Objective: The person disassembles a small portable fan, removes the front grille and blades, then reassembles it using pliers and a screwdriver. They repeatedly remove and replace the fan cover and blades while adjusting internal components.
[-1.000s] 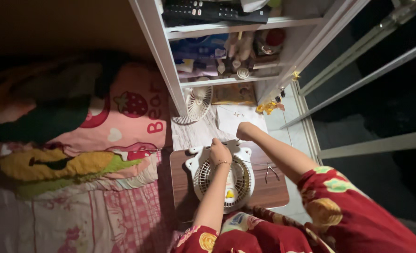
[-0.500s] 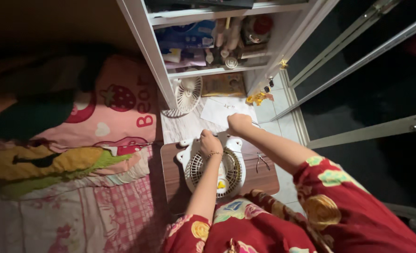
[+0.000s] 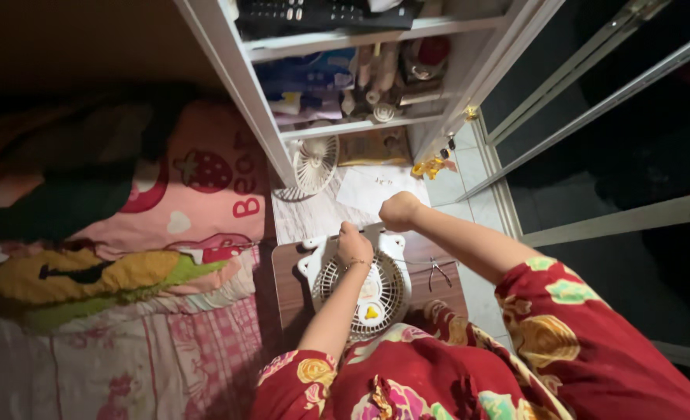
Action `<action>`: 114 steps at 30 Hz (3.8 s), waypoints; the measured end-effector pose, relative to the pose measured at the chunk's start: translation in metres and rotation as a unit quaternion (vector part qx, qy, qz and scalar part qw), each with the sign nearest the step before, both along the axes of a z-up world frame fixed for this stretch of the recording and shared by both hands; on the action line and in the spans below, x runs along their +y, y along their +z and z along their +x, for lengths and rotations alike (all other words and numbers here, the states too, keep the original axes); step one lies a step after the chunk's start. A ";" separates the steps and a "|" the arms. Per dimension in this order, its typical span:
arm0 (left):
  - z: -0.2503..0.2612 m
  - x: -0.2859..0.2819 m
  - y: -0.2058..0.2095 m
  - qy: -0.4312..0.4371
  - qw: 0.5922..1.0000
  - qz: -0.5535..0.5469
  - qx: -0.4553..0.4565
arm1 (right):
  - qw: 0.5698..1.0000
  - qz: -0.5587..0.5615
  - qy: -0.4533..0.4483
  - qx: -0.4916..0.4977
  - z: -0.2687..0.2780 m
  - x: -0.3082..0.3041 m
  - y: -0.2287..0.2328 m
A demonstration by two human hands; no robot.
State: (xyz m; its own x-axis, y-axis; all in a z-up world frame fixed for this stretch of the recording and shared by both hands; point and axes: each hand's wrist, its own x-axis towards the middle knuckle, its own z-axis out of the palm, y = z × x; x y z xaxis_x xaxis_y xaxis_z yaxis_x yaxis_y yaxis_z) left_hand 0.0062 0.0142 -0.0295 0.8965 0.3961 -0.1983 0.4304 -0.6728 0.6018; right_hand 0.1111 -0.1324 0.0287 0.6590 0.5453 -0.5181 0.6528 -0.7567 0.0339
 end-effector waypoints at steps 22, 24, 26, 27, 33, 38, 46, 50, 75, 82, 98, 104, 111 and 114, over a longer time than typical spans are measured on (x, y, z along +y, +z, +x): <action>0.067 0.023 0.008 -0.420 0.891 -0.172 0.011 | 0.990 -0.035 -0.133 0.017 -0.029 0.001 0.022; 0.069 0.024 0.000 -0.407 0.888 -0.213 -0.001 | 0.996 -0.071 -0.046 0.018 -0.019 0.000 0.023; 0.069 0.024 -0.007 -0.386 0.886 -0.256 0.021 | 0.998 -0.053 -0.017 0.036 -0.014 -0.001 0.031; 0.067 0.022 -0.010 -0.376 0.884 -0.277 0.032 | 0.998 -0.050 0.011 0.023 -0.017 0.000 0.035; 0.071 0.010 -0.023 -0.401 0.877 -0.220 -0.149 | 0.990 0.047 0.104 -0.079 -0.020 -0.007 0.054; 0.072 0.018 -0.030 -0.382 0.880 -0.267 -0.090 | 0.919 0.196 0.260 -0.222 -0.031 -0.027 0.041; 0.082 0.017 -0.051 -0.337 0.837 -0.431 -0.018 | 0.968 0.158 0.124 -0.148 -0.041 -0.026 0.039; 0.088 0.017 -0.048 -0.360 0.861 -0.358 -0.025 | 0.988 0.139 -0.055 -0.050 -0.044 -0.009 0.044; 0.053 0.038 -0.035 -0.334 0.941 0.022 0.051 | 0.993 0.010 0.108 -0.040 -0.006 0.009 -0.039; 0.054 0.036 -0.045 -0.312 0.949 0.014 0.050 | 0.923 0.034 -0.375 0.085 0.008 0.025 -0.050; 0.057 0.033 -0.045 -0.317 0.946 0.017 0.061 | 0.987 0.077 0.142 -0.026 -0.006 -0.002 -0.014; 0.052 0.033 -0.040 -0.297 0.952 0.028 0.072 | 0.971 0.018 -0.233 0.056 0.001 0.012 -0.038; 0.055 0.034 -0.038 -0.290 0.954 0.037 0.064 | 0.976 0.078 -0.196 -0.047 -0.014 0.016 -0.038; 0.056 0.034 -0.037 -0.295 0.951 0.025 0.090 | 0.970 0.106 0.095 -0.196 -0.032 0.001 -0.025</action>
State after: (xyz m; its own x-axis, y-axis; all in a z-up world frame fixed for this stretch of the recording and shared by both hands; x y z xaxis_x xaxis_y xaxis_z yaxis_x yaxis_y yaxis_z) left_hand 0.0626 0.0484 -0.0670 0.9191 -0.1519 -0.3637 0.0622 -0.8552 0.5145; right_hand 0.0789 -0.1314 0.0037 0.6602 0.7429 -0.1108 0.7494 -0.6416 0.1632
